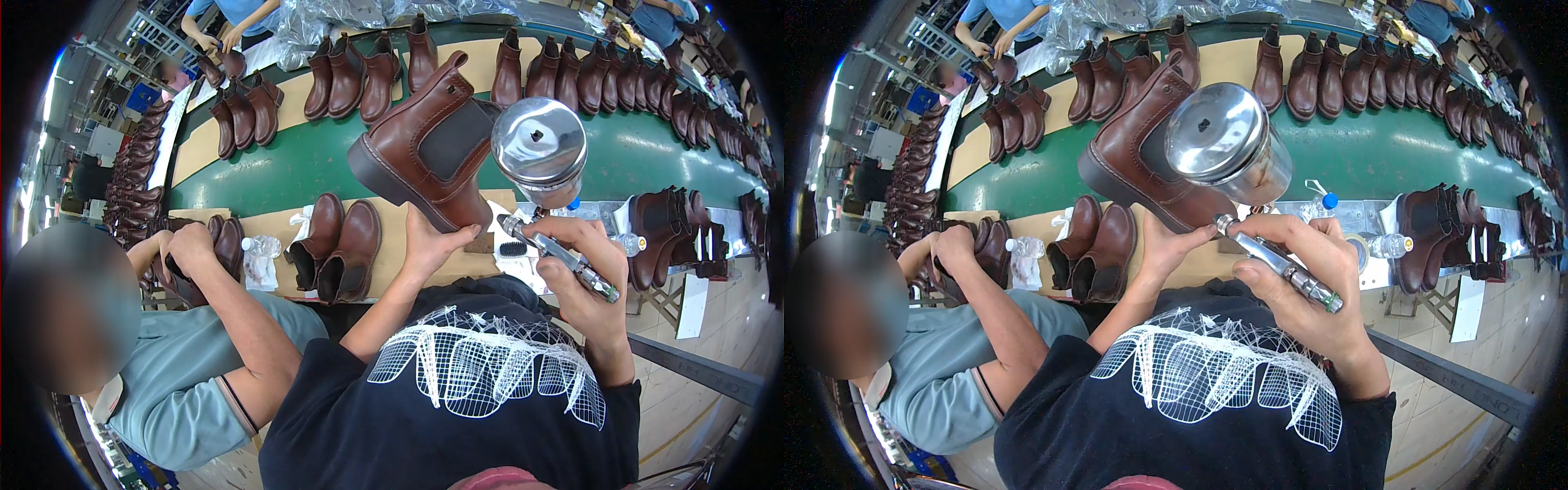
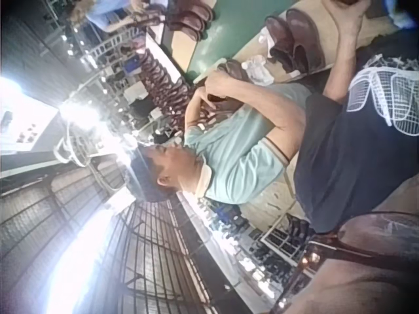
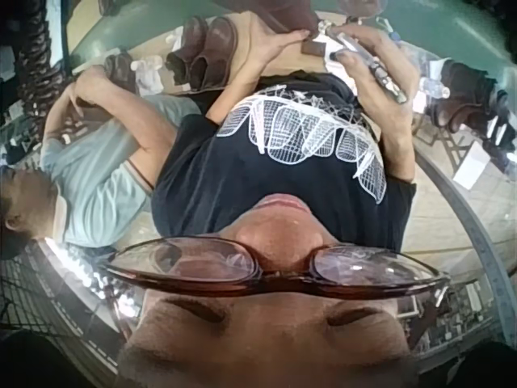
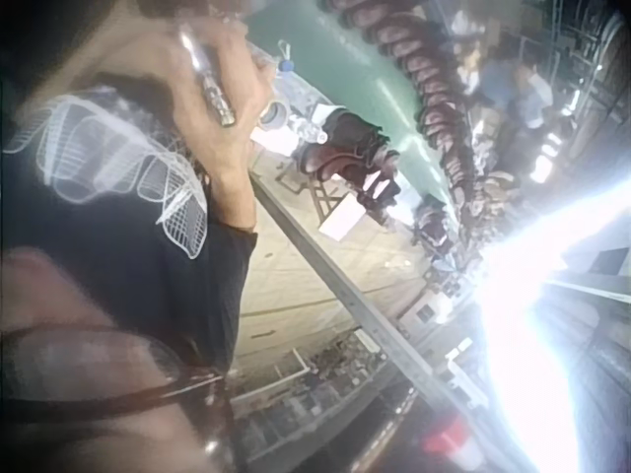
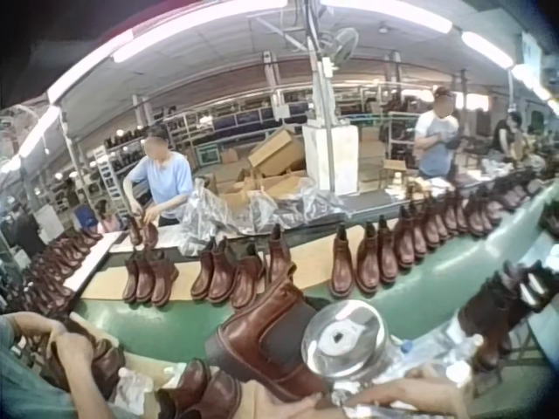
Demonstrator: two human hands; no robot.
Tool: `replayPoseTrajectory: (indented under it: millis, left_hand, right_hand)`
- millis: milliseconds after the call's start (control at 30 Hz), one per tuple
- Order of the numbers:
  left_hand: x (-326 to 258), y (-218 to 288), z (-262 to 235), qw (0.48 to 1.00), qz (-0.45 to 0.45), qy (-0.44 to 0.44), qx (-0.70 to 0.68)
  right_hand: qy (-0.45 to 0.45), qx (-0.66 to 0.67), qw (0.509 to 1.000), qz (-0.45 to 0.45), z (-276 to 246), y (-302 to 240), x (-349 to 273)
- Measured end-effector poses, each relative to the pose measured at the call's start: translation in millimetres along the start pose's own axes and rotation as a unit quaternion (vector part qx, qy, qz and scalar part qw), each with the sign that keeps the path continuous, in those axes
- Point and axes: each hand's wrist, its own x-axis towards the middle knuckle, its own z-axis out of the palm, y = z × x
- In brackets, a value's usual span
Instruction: The recorder uses a spray gun to apply a finish or adhesive to brown leather boots on an assembly line.
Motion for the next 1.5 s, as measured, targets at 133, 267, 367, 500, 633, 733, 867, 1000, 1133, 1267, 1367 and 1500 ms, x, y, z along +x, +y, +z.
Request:
replayPoseTrajectory:
  millis: [133, 267, 367, 500, 633, 733, 867, 1000, 1133, 1267, 1367, 1500]
  left_hand:
    - [-2, 11, 1, 1.000, -0.003, -0.011, -0.029]
    - [-4, 14, 2, 1.000, -0.011, -0.004, -0.027]
    - [-4, 14, 1, 1.000, -0.006, -0.004, -0.020]
    - [-4, 11, -1, 1.000, -0.008, -0.008, -0.019]
    - [-7, 16, -5, 0.999, -0.032, -0.017, -0.032]
    - [-8, 20, -7, 0.998, -0.027, 0.014, -0.055]
    - [-9, 14, -26, 0.996, -0.016, 0.037, -0.079]
    - [-10, 16, -33, 0.967, -0.113, 0.053, -0.221]
    - [-5, 20, -35, 0.934, -0.148, 0.024, -0.324]
    - [-7, 9, -48, 0.857, -0.224, -0.046, -0.462]
    - [-2, 17, -45, 0.805, -0.226, -0.136, -0.532]
    - [-2, 31, -38, 0.733, -0.262, -0.127, -0.615]
  right_hand:
    - [0.035, -0.003, 0.999, -0.015, 0, 6, 1]
    - [0.068, 0.006, 0.998, -0.004, -4, 6, 3]
    - [0.077, 0.025, 0.997, 0.010, -10, 7, 4]
    - [0.116, 0.070, 0.991, -0.002, -17, 13, 7]
    - [0.141, 0.047, 0.988, 0.030, -25, 22, 8]
    - [0.159, 0.077, 0.983, 0.057, -25, 27, 9]
    - [0.174, 0.070, 0.982, 0.034, -23, 31, 9]
    - [0.149, 0.065, 0.986, 0.021, -25, 19, 10]
    - [0.138, 0.046, 0.989, -0.019, -25, 12, 15]
    - [0.121, 0.098, 0.988, -0.017, -20, -1, 22]
    - [0.094, 0.060, 0.994, 0.006, -21, -2, 22]
    - [0.123, 0.081, 0.989, 0.010, -17, 9, 19]
